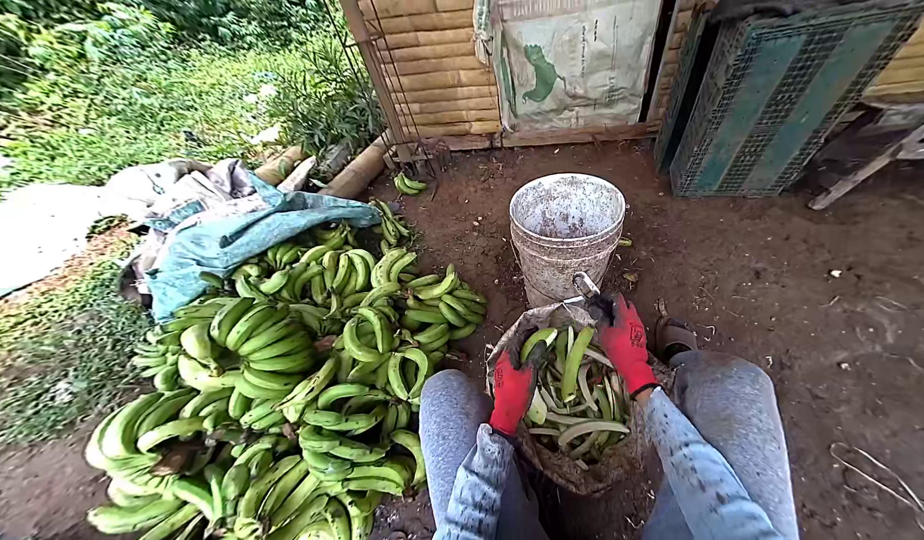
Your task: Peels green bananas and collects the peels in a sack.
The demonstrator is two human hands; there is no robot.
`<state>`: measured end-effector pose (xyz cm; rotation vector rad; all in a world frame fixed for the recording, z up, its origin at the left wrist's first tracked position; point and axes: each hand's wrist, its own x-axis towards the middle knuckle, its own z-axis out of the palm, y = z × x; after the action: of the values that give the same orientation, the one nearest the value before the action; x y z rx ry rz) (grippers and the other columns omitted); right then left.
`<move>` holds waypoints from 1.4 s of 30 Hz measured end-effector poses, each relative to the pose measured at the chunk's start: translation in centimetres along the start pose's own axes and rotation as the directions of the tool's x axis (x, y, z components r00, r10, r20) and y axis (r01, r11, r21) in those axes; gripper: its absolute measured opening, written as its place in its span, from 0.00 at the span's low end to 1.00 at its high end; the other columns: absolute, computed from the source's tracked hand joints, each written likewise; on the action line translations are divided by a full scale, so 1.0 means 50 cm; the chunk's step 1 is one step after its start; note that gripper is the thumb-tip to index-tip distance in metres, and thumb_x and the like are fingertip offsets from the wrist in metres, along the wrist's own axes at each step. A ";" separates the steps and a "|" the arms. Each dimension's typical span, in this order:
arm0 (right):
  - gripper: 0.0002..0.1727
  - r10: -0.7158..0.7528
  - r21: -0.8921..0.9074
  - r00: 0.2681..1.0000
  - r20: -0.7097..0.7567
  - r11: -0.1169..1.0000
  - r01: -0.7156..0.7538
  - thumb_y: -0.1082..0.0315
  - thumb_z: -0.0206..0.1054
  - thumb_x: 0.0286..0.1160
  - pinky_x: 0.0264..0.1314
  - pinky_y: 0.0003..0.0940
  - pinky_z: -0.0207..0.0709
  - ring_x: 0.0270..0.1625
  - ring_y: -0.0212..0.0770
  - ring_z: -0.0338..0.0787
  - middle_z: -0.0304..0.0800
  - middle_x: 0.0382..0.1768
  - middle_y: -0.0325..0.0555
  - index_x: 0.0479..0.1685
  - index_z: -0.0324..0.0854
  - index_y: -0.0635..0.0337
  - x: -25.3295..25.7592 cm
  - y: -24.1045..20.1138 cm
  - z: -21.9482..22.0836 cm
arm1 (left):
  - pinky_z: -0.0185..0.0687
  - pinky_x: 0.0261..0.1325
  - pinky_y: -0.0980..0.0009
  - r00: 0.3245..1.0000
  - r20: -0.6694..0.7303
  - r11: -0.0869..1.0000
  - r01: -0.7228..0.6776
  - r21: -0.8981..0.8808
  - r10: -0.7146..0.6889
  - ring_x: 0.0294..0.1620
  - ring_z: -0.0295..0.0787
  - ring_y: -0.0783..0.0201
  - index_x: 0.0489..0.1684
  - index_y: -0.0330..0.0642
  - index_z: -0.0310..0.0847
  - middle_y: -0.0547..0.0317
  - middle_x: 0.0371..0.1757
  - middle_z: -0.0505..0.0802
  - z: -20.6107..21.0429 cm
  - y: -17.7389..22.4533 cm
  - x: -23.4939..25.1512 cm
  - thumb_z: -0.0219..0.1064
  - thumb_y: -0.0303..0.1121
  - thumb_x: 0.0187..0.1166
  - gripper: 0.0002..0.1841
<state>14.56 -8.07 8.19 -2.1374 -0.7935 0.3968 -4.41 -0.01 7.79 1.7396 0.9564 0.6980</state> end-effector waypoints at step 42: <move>0.23 -0.261 -0.289 0.916 0.306 0.891 0.351 0.58 0.64 0.81 0.74 0.65 0.71 0.73 0.72 0.80 0.82 0.68 0.71 0.72 0.84 0.55 -0.115 -0.062 0.032 | 0.86 0.51 0.64 0.949 -0.106 0.852 0.212 -0.479 -0.296 0.43 0.88 0.62 0.64 0.31 0.78 0.47 0.46 0.90 -0.001 -0.013 0.050 0.40 0.42 0.97 0.24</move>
<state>8.13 -9.42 9.67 -2.2425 -1.4228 0.3962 -3.34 2.29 7.26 1.1186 1.0199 0.8355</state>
